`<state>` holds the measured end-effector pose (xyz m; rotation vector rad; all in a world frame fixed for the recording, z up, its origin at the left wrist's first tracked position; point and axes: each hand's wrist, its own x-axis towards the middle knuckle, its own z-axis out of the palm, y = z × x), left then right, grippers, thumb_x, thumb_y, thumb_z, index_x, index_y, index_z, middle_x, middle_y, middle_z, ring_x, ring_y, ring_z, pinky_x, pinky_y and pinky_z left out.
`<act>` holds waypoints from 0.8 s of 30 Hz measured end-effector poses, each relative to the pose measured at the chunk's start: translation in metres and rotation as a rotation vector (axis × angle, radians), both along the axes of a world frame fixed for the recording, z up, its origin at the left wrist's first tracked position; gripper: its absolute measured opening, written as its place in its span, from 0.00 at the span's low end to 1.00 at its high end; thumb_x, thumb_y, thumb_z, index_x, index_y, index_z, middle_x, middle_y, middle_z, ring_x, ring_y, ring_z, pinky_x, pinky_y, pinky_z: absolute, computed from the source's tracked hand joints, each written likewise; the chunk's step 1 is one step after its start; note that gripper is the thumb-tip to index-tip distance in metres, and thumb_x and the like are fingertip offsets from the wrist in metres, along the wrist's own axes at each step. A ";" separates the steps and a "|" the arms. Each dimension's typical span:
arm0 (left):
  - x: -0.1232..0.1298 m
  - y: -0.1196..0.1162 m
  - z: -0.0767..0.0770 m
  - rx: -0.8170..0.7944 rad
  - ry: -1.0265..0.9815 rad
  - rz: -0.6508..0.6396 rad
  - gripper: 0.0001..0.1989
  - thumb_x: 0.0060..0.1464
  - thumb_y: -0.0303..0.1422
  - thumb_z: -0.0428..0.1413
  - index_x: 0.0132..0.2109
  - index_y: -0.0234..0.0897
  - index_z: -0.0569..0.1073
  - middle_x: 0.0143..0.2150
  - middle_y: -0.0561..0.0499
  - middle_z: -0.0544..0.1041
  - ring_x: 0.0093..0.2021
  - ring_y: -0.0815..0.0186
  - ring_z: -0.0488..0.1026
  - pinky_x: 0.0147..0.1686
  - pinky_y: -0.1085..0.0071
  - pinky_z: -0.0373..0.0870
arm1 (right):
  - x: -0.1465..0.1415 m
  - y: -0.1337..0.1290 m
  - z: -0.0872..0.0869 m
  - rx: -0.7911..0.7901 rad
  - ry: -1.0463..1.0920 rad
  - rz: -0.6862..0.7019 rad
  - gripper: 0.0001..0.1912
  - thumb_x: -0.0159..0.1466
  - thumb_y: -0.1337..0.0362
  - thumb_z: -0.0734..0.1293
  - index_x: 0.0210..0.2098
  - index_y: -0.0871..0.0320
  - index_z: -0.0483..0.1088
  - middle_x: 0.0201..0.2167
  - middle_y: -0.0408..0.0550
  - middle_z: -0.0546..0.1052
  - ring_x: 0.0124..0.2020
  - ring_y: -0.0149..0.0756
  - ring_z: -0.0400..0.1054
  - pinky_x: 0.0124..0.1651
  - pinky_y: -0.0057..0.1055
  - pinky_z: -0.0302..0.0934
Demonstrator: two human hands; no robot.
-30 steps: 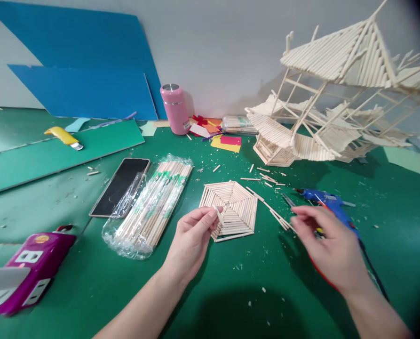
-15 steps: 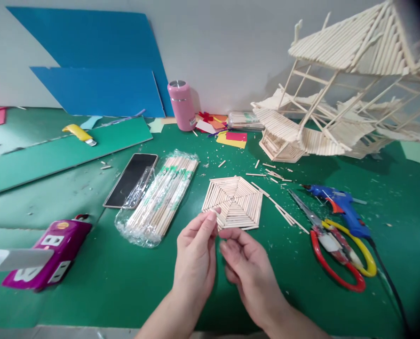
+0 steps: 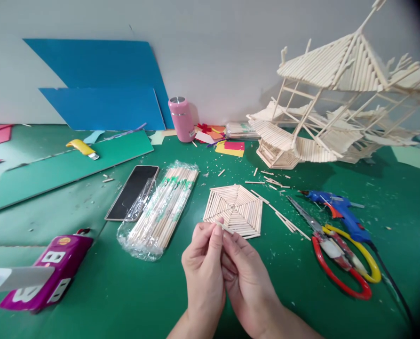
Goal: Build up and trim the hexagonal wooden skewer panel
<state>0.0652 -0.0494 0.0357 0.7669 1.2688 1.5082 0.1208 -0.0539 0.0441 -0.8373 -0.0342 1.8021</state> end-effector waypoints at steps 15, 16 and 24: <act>-0.001 -0.006 -0.003 0.132 0.241 0.044 0.08 0.55 0.30 0.55 0.40 0.46 0.77 0.34 0.54 0.68 0.38 0.71 0.68 0.31 0.80 0.66 | 0.000 0.001 0.004 0.140 0.096 0.032 0.05 0.55 0.62 0.70 0.30 0.57 0.76 0.26 0.43 0.76 0.28 0.27 0.66 0.33 0.24 0.60; -0.001 -0.007 -0.003 0.135 0.242 0.042 0.08 0.55 0.30 0.55 0.39 0.46 0.77 0.34 0.54 0.68 0.37 0.71 0.68 0.30 0.81 0.66 | 0.000 0.001 0.004 0.135 0.099 0.029 0.05 0.55 0.62 0.70 0.30 0.57 0.76 0.26 0.43 0.76 0.28 0.28 0.66 0.33 0.24 0.60; 0.000 -0.009 -0.003 0.132 0.210 0.047 0.06 0.54 0.29 0.55 0.36 0.44 0.77 0.34 0.53 0.67 0.29 0.73 0.68 0.21 0.80 0.65 | -0.001 0.002 0.005 0.067 0.181 -0.026 0.05 0.51 0.65 0.74 0.23 0.60 0.75 0.20 0.39 0.71 0.22 0.20 0.60 0.29 0.16 0.58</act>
